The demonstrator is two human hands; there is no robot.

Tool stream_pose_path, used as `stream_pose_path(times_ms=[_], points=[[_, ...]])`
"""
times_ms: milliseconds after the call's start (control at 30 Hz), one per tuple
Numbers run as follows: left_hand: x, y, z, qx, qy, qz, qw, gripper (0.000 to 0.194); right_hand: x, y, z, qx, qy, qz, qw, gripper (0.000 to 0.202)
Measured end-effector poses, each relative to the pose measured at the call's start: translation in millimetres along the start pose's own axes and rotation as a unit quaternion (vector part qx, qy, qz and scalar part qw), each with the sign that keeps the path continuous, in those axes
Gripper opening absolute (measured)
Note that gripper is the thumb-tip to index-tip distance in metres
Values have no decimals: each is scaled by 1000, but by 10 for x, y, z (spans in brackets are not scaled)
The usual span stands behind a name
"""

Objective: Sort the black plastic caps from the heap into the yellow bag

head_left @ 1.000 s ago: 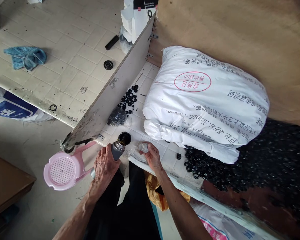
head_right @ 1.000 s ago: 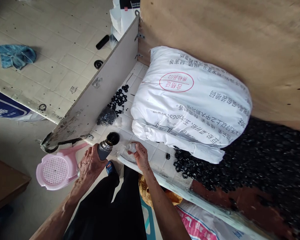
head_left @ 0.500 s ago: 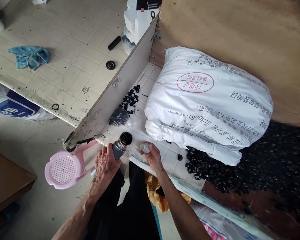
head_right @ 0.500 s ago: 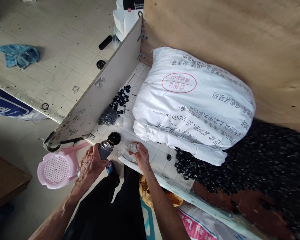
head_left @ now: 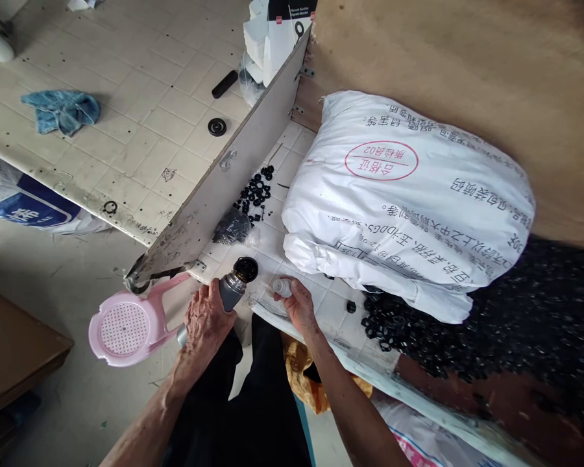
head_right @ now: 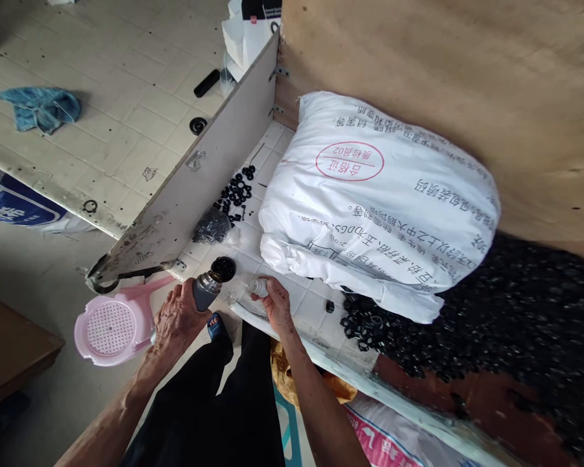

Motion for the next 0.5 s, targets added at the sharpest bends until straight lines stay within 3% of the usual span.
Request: stream_pose_path(times_ms=[500], points=[[2,30,-20,-5,-4,5,1000,48,9,27,-19,12,-7,-2,1000,34]])
Point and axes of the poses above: each hand's wrist, its own x-axis towards the middle knuckle, its own z-axis out of the palm, y = z × x, the point moved 8 cm from there along x, towards the middle knuckle, and after that the axes turned 2 degrees about x, right-handed, at the moved point
